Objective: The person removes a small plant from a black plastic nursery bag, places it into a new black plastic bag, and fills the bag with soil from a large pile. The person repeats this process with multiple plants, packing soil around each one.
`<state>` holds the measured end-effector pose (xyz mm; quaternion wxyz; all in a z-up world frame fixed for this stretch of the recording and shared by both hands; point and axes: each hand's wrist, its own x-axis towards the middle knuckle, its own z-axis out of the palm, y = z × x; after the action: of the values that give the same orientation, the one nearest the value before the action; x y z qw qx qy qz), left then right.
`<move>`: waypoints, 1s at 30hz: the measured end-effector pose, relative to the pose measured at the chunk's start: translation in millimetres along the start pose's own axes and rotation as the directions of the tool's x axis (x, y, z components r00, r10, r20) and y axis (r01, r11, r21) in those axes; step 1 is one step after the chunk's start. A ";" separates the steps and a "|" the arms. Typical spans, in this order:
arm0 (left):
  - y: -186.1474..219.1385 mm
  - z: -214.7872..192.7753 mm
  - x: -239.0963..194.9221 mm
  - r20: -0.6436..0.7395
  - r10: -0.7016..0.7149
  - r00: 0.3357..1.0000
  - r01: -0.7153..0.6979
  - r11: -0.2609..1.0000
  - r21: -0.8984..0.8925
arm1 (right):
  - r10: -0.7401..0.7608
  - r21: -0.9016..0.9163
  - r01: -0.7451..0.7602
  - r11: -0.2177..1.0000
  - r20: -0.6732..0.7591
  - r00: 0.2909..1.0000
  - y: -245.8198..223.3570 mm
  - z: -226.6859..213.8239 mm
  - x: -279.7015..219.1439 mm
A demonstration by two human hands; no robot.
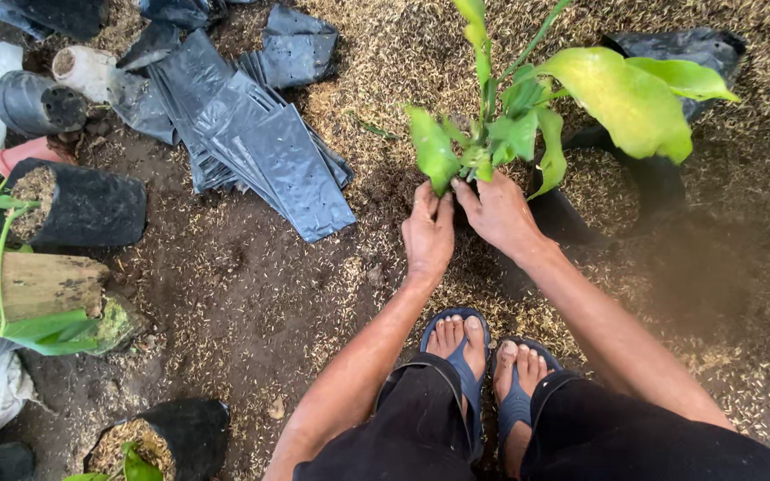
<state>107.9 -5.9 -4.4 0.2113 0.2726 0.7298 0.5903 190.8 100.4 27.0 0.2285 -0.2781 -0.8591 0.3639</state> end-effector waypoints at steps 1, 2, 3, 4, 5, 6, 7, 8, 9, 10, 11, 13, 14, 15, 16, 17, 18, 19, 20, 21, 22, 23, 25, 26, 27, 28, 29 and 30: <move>-3.2 2.9 -3.2 0.001 0.000 1.000 0.000 0.997 0.081 | 0.008 -0.009 -0.008 1.000 0.010 1.000 2.3 0.6 -1.4; -6.3 5.0 -3.5 0.000 0.006 1.000 -0.006 0.987 0.162 | 0.011 -0.019 -0.011 1.000 0.017 1.000 3.7 0.8 0.0; -9.4 6.7 -4.0 0.000 0.011 1.000 -0.010 0.970 0.242 | 0.015 -0.028 -0.014 1.000 0.024 1.000 4.5 0.7 1.6; -12.2 8.4 -4.4 0.022 0.048 0.999 -0.052 0.942 0.333 | 0.051 -0.040 -0.049 0.998 0.046 0.998 4.9 -0.4 3.1; -15.0 9.3 -4.4 0.047 0.082 0.996 -0.094 0.903 0.420 | 0.088 -0.053 -0.084 0.995 0.067 0.994 4.6 -2.4 4.7; -17.4 9.6 -3.8 0.078 0.115 0.990 -0.139 0.855 0.499 | 0.126 -0.070 -0.120 0.990 0.085 0.988 3.9 -4.3 6.5; -19.6 9.1 -2.5 0.090 0.122 0.988 -0.150 0.864 0.480 | 0.137 -0.062 -0.130 0.990 0.118 0.984 2.6 -6.7 8.4; -21.4 8.1 -3.6 0.102 0.124 0.987 -0.157 0.873 0.462 | 0.151 -0.053 -0.145 0.988 0.156 0.976 0.8 -9.2 8.0; -22.7 6.7 -4.2 0.114 0.126 0.986 -0.164 0.881 0.443 | 0.165 -0.045 -0.160 0.986 0.193 0.967 -1.4 -11.8 7.8; -23.3 4.4 -5.2 0.112 0.184 0.977 -0.213 0.894 0.394 | 0.120 -0.010 -0.121 0.993 0.190 0.974 -4.5 -14.1 7.0; -23.0 2.1 -6.0 0.107 0.241 0.965 -0.263 0.901 0.345 | 0.075 0.024 -0.081 0.996 0.185 0.980 -7.6 -16.1 6.3; -19.7 -1.8 -4.4 0.128 0.167 0.978 -0.195 0.948 0.252 | 0.066 0.055 -0.077 0.996 0.178 0.982 -12.7 -19.1 7.8; -17.2 -4.4 -4.1 0.164 0.035 0.986 -0.071 0.974 0.215 | 0.104 0.052 -0.114 0.992 0.176 0.979 -15.1 -18.7 8.3; -14.4 -7.0 -4.1 0.205 -0.095 0.974 0.058 0.982 0.182 | 0.140 0.050 -0.151 0.987 0.175 0.975 -16.5 -17.1 8.5; -11.6 -8.5 -5.0 0.221 -0.096 0.970 0.064 0.987 0.146 | 0.141 0.044 -0.147 0.988 0.127 0.982 -15.8 -15.3 8.0; -9.2 -10.4 -5.7 0.237 -0.096 0.967 0.072 0.991 0.109 | 0.141 0.038 -0.144 0.989 0.078 0.987 -14.3 -12.0 6.9; -7.0 -12.4 -6.7 0.252 -0.095 0.963 0.079 0.994 0.073 | 0.138 0.031 -0.139 0.990 0.029 0.990 -11.6 -7.7 5.9; -5.5 -14.7 -8.1 0.261 -0.083 0.962 0.073 0.996 0.050 | 0.204 0.001 -0.204 0.979 0.042 0.978 -7.9 -2.5 4.7; -4.8 -17.6 -8.9 0.268 -0.072 0.961 0.068 0.997 0.026 | 0.268 -0.030 -0.267 0.963 0.053 0.962 -3.7 3.7 2.9; -4.6 -20.1 -9.9 0.275 -0.061 0.959 0.063 0.998 0.002 | 0.332 -0.061 -0.328 0.943 0.063 0.941 1.1 9.9 1.1; -4.5 -21.6 -9.6 0.286 -0.063 0.956 0.078 0.996 -0.042 | 0.265 -0.080 -0.264 0.961 0.007 0.964 6.0 15.2 -0.1; -4.5 -22.5 -9.2 0.296 -0.065 0.953 0.095 0.992 -0.087 | 0.195 -0.103 -0.199 0.975 -0.047 0.980 10.5 19.4 -1.5; -3.8 -21.1 -9.8 0.300 -0.073 0.951 0.136 0.972 -0.194 | 0.076 -0.114 -0.089 0.989 -0.114 0.991 16.7 23.3 -4.6; -2.4 -20.8 -11.0 0.295 -0.080 0.952 0.159 0.954 -0.255 | 0.032 -0.098 -0.045 0.994 -0.131 0.991 16.8 23.5 -6.0; 0.1 -20.7 -12.2 0.291 -0.087 0.953 0.181 0.932 -0.315 | -0.013 -0.082 0.000 0.997 -0.150 0.989 15.0 21.9 -6.8; 4.1 -20.0 -12.4 0.286 -0.064 0.956 0.181 0.895 -0.407 | -0.019 -0.096 0.006 0.995 -0.143 0.990 12.7 17.0 -5.6; 9.2 -20.3 -13.1 0.278 -0.042 0.960 0.180 0.850 -0.494 | -0.026 -0.109 0.011 0.994 -0.136 0.990 8.7 10.2 -3.7; 15.2 -21.8 -14.5 0.268 -0.023 0.963 0.179 0.796 -0.578 | -0.032 -0.123 0.017 0.992 -0.125 0.992 2.8 2.4 -2.4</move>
<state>107.5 -29.3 14.9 0.4068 0.2239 0.4882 0.7389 192.0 99.3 22.9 0.2699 -0.3035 -0.8666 0.2897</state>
